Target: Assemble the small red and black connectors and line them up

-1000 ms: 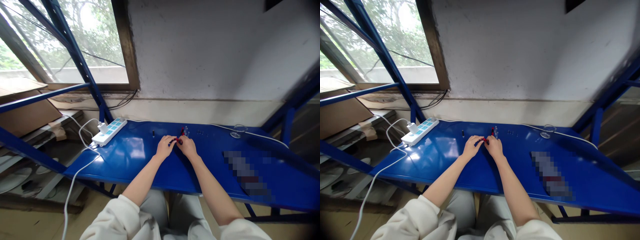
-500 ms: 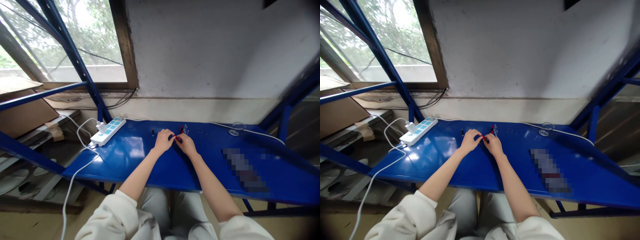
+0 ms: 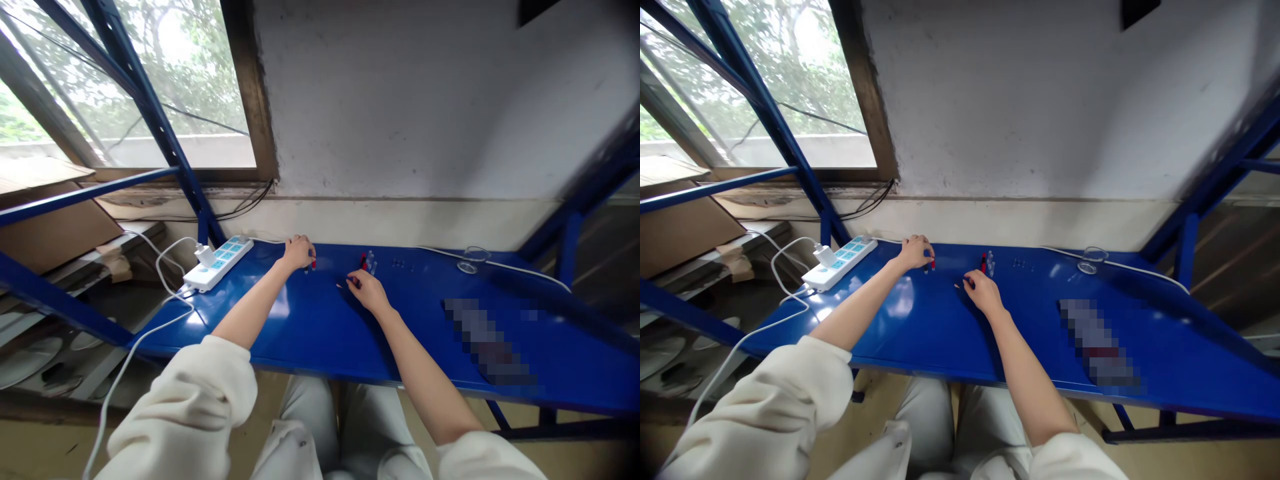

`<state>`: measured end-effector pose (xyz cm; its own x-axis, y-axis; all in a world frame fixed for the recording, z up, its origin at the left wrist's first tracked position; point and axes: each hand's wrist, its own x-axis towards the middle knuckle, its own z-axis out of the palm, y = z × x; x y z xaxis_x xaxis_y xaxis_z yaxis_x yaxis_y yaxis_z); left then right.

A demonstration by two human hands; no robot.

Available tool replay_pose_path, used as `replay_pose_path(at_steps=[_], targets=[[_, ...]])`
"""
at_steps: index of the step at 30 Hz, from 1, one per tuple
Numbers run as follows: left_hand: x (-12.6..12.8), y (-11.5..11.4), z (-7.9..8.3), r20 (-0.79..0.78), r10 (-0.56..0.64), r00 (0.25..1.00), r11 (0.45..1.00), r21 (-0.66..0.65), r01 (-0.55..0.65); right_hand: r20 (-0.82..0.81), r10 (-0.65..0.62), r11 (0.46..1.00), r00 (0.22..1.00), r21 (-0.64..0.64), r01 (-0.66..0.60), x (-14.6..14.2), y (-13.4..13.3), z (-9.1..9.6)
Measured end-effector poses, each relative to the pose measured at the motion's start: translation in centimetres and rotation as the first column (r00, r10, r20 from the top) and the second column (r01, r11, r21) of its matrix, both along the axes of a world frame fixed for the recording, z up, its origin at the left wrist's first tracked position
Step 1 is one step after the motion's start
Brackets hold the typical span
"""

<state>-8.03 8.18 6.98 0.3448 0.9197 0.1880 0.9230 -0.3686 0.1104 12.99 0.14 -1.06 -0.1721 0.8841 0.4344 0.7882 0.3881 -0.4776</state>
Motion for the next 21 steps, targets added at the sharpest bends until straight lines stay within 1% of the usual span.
replay_pose_path(at_steps=[3,5,11,16,21], targets=[[-0.35,0.02,-0.92,0.001,0.036,0.999,0.999,-0.007,-0.036,-0.004,0.008,1.000,1.000,-0.011,-0.008,-0.02,-0.06,0.11],[-0.53,0.01,-1.18,0.013,0.045,0.999,0.999,-0.003,-0.045,-0.003,0.013,1.000,1.000,-0.014,-0.013,-0.02,-0.08,0.17],[-0.59,-0.05,-0.98,0.011,0.051,0.999,0.999,-0.013,-0.051,-0.014,0.010,1.000,1.000,0.001,-0.010,-0.06,-0.03,0.13],[-0.45,-0.14,-0.88,0.012,0.022,1.000,1.000,-0.017,-0.022,-0.016,0.008,1.000,1.000,0.002,-0.008,-0.09,0.04,0.00],[-0.52,-0.10,-0.98,-0.001,0.019,1.000,1.000,-0.018,-0.019,-0.016,0.000,1.000,1.000,-0.016,0.000,-0.17,-0.06,0.30]])
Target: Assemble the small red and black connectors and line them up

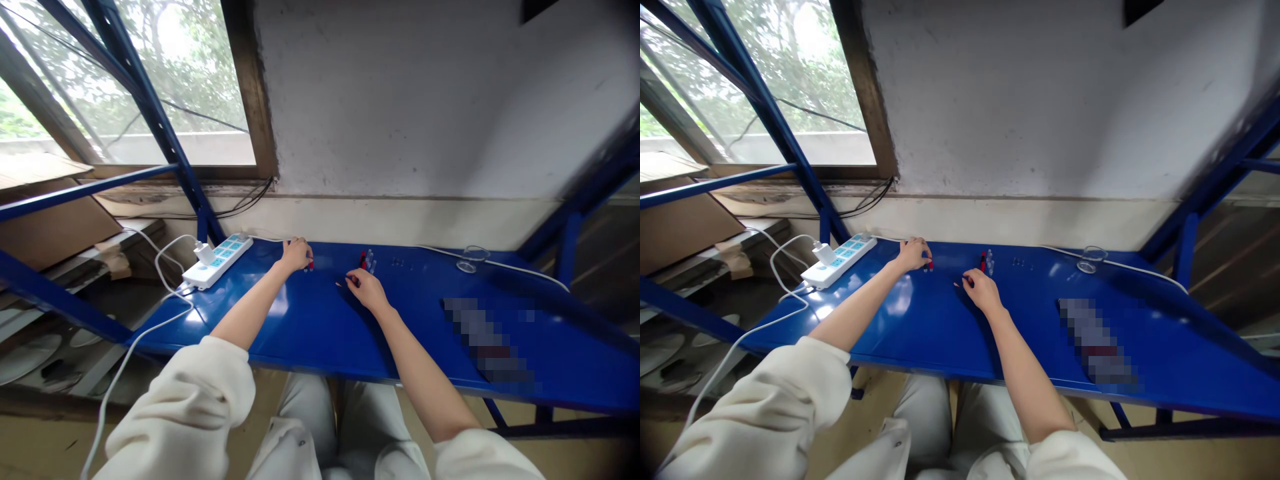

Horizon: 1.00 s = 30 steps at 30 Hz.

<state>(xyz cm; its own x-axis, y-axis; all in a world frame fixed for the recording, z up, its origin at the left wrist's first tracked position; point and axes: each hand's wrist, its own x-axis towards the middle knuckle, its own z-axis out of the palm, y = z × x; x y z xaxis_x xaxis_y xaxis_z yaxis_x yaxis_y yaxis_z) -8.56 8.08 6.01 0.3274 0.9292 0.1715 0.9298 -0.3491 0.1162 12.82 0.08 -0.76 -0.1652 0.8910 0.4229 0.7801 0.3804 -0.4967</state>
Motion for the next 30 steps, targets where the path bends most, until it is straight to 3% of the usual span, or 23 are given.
replay_pose_path(at_steps=[25,28,30], targets=[[0.1,0.0,-0.1,0.007,0.034,0.999,0.998,-0.045,-0.034,0.005,-0.038,0.997,0.999,0.066,0.037,0.0,-0.3,0.6],[0.1,-0.3,0.2,-0.013,0.035,0.999,0.997,-0.068,-0.036,-0.021,-0.108,0.988,0.994,0.109,0.109,0.1,-0.9,1.3],[0.3,-0.8,0.6,-0.011,0.042,0.999,0.998,-0.047,-0.043,-0.053,-0.217,0.964,0.975,0.145,0.222,0.3,-1.2,1.8]])
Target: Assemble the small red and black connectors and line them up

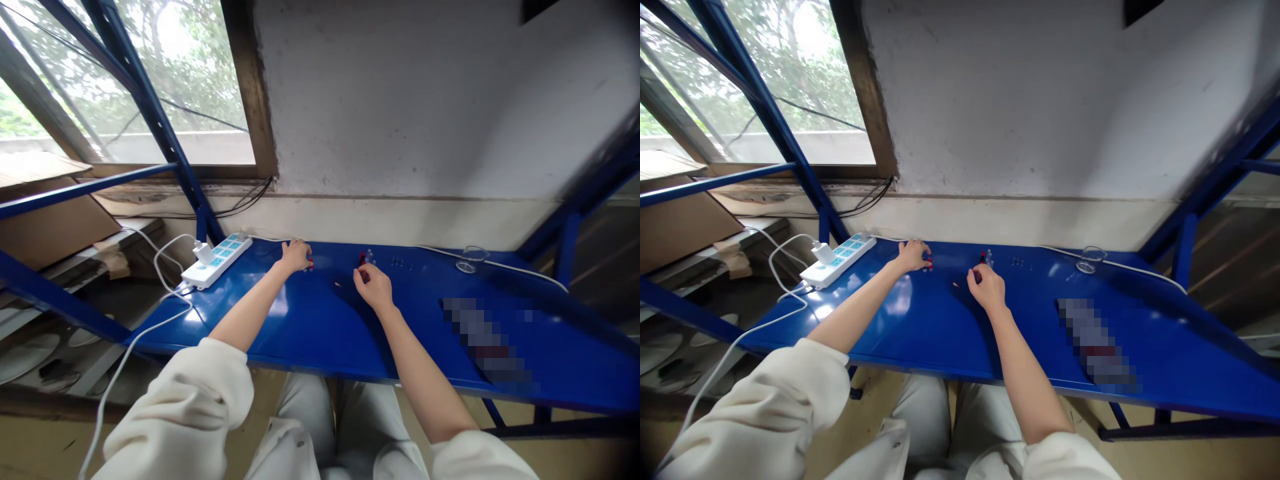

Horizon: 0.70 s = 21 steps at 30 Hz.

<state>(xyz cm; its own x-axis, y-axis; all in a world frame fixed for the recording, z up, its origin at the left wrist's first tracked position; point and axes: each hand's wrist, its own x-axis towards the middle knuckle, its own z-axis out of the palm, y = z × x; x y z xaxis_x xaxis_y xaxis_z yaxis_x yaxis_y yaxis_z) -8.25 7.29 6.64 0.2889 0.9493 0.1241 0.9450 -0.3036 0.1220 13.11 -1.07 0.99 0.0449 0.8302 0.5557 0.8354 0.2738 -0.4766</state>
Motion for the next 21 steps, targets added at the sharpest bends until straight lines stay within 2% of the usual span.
replay_pose_path(at_steps=[3,6,9,12,15,18,21], targets=[[1.3,-1.5,0.5,0.094,-0.052,0.994,0.984,0.172,0.036,-0.038,-0.194,0.981,0.980,-0.014,0.193,0.7,0.0,0.4],[3.7,-3.6,0.0,0.217,-0.216,0.952,0.937,0.320,0.140,-0.003,-0.284,0.943,0.959,-0.182,0.279,1.4,0.5,0.4],[6.5,-5.5,-2.1,0.235,-0.327,0.915,0.924,0.280,0.259,0.096,-0.301,0.892,0.949,-0.323,0.316,1.8,0.8,0.2],[8.7,-6.4,-4.6,0.248,-0.301,0.921,0.948,0.181,0.262,0.176,-0.312,0.862,0.934,-0.362,0.356,1.8,0.9,-0.1],[10.1,-6.2,-6.5,0.209,-0.271,0.940,0.959,0.142,0.245,0.214,-0.329,0.851,0.920,-0.355,0.387,1.8,1.0,-0.6],[11.0,-5.5,-7.4,0.158,-0.231,0.960,0.968,0.133,0.211,0.233,-0.335,0.852,0.913,-0.339,0.399,2.0,1.2,-1.1],[11.7,-4.9,-7.4,0.106,-0.208,0.972,0.972,0.133,0.194,0.239,-0.330,0.853,0.913,-0.338,0.397,2.2,1.5,-1.5]])
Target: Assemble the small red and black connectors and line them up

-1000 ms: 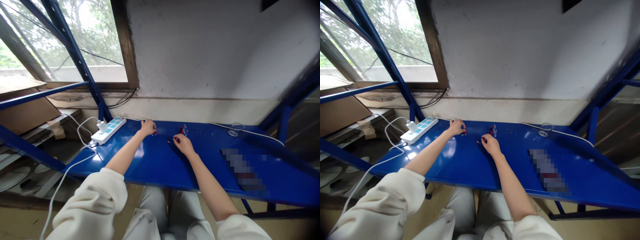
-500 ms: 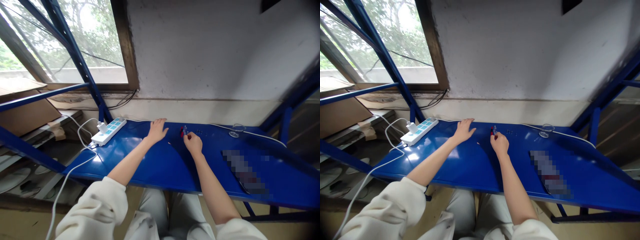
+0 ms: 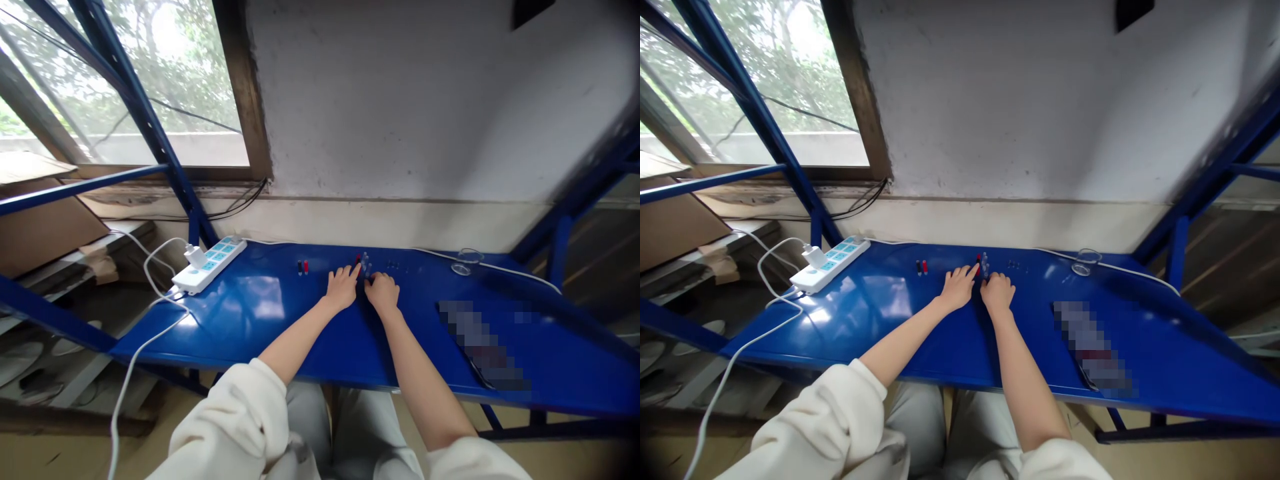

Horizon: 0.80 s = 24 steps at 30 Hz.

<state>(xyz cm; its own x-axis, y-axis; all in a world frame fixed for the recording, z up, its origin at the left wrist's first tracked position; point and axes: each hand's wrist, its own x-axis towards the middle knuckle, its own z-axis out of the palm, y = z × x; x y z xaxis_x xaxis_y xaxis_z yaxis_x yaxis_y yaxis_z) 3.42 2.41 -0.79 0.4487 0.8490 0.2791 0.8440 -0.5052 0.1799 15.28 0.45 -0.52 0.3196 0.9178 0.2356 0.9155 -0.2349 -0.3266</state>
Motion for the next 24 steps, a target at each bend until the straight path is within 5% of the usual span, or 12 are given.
replay_pose_path(at_steps=[6,12,24], targets=[[0.8,0.4,1.0,0.052,0.041,0.998,0.994,0.104,-0.046,-0.021,-0.013,0.999,1.000,0.040,0.013,0.2,0.7,-0.8],[0.1,0.4,0.9,0.286,0.085,0.954,0.991,0.073,-0.111,-0.101,-0.023,0.996,0.995,0.085,0.031,0.3,1.2,-1.3],[-4.6,-1.8,1.2,0.732,0.036,0.680,0.991,0.062,-0.120,-0.195,-0.032,0.991,0.980,0.119,0.056,0.8,2.2,-1.8]])
